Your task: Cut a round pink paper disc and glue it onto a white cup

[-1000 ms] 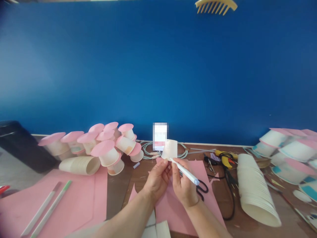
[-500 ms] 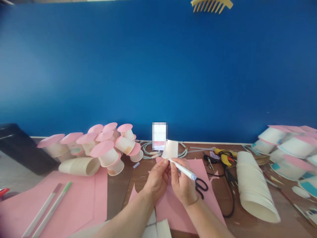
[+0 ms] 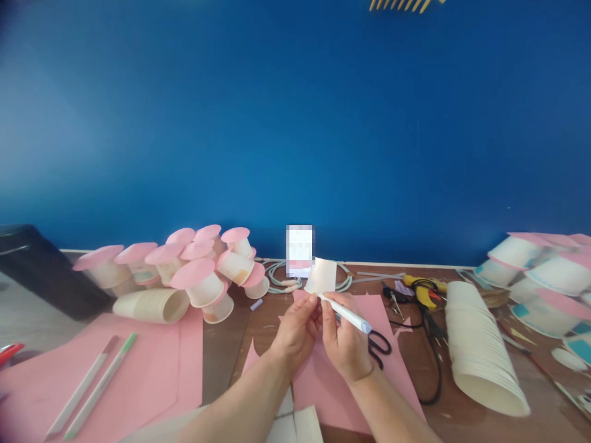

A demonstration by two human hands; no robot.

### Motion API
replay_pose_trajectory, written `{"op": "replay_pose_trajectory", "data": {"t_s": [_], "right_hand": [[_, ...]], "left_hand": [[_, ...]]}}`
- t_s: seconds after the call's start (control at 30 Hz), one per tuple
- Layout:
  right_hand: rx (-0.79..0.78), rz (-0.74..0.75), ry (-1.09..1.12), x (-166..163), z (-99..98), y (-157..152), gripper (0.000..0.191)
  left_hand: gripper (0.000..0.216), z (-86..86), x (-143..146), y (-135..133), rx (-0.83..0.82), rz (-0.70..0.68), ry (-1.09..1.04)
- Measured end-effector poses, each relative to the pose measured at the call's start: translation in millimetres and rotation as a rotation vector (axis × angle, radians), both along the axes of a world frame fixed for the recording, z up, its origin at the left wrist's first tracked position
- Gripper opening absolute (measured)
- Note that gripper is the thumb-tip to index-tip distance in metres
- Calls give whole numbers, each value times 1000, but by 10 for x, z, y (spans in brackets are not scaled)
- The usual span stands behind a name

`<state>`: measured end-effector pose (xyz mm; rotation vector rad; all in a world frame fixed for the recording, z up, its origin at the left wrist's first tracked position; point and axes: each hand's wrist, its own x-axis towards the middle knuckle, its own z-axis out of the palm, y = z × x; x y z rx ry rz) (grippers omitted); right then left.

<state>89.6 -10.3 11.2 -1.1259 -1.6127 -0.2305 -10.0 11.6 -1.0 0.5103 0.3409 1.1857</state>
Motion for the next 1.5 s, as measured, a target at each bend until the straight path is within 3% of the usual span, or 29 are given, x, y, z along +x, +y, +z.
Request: {"op": "replay_pose_trajectory", "data": {"t_s": [0.9, 1.5], "right_hand": [[-1, -27, -25, 12, -10, 9, 13], [0, -5, 11, 20, 1, 13, 13]], "left_hand": [[31, -20, 3, 11, -2, 6, 25], [23, 2, 0, -1, -1, 4, 0]]}}
